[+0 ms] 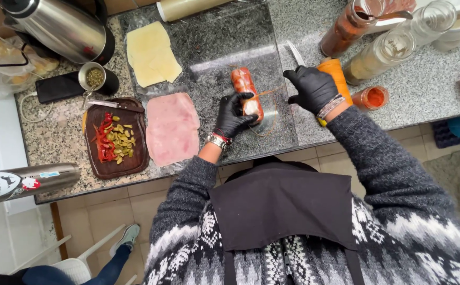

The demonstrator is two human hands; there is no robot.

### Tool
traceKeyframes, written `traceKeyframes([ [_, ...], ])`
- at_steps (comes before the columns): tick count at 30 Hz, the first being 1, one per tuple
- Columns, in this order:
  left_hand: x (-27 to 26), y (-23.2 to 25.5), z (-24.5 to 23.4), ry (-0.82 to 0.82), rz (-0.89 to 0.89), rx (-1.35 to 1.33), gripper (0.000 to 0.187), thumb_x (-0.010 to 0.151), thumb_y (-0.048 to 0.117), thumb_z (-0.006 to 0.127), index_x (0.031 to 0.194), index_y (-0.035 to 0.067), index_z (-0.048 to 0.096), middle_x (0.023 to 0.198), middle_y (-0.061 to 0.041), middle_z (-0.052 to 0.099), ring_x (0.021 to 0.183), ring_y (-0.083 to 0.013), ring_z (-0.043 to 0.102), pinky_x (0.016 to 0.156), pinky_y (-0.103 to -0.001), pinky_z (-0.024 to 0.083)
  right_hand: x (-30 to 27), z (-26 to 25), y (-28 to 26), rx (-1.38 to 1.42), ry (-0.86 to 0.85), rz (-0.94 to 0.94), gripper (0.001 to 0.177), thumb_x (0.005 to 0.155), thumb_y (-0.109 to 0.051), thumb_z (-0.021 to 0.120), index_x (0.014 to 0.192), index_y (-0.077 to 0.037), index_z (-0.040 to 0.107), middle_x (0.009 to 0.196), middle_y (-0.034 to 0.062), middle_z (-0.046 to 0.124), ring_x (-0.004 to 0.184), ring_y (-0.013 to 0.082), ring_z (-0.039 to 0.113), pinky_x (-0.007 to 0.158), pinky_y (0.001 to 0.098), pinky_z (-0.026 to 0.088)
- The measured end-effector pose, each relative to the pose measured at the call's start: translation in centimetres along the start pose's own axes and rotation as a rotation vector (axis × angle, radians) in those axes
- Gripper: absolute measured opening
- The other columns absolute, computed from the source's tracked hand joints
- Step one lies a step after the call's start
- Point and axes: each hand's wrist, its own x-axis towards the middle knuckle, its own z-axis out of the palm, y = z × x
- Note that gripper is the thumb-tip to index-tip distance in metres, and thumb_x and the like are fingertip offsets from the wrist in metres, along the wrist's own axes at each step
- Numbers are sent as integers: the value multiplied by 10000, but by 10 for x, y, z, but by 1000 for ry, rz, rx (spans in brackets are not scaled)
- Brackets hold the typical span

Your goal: Preparing and tying stuffed meat rolls with fillings and spices.

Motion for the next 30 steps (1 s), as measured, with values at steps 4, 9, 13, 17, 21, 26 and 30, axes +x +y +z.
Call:
traceKeyframes([
  [4,9,0,-13,-6,-4,25,602,647,-26,920,1205,87,726,1069,-189,712,946,-312,739,755,-401,660,3,2,-4,93,86,-41,273,819,-418,818,860,-216,639,804,33,575,795,292,675,654,443,588],
  [9,9,0,-13,-39,48,143,635,578,-2,947,1175,94,753,1053,-242,730,953,-377,733,773,-425,636,21,-49,-16,1223,408,-210,148,1044,-96,698,911,-47,738,1043,147,584,1080,348,610,1014,428,474],
  [13,8,-13,-13,-106,206,211,634,544,77,881,1150,124,700,1039,-89,756,875,-234,737,814,-344,639,23,-90,-9,1711,174,-38,311,1038,-361,632,1251,-136,655,1306,46,702,1116,92,654,847,217,538],
  [17,6,-1,-9,-96,185,211,624,526,67,893,1123,120,722,1006,-89,761,853,-215,725,797,-341,635,32,-83,-19,1601,-29,142,191,939,-94,705,943,-111,515,1140,107,716,785,157,701,790,335,652],
  [21,7,-23,-8,-27,96,167,660,549,62,993,1169,90,767,1090,-232,656,966,-345,710,740,-401,650,23,-64,-30,637,-255,58,499,832,-301,813,1162,-93,502,1024,144,760,991,466,694,926,614,525],
  [26,4,-22,-9,-13,87,187,640,607,62,989,1199,141,758,1149,-179,537,977,-335,685,772,-380,655,-5,18,-18,214,-371,32,747,900,-435,712,1362,44,373,901,213,767,905,414,763,972,564,522],
  [30,-6,12,-8,-68,115,337,734,676,261,995,1336,266,673,1296,-199,446,1181,-421,617,956,-444,613,-5,63,-5,-63,-110,175,832,847,-561,768,1328,41,455,753,156,712,768,374,764,697,516,627],
])
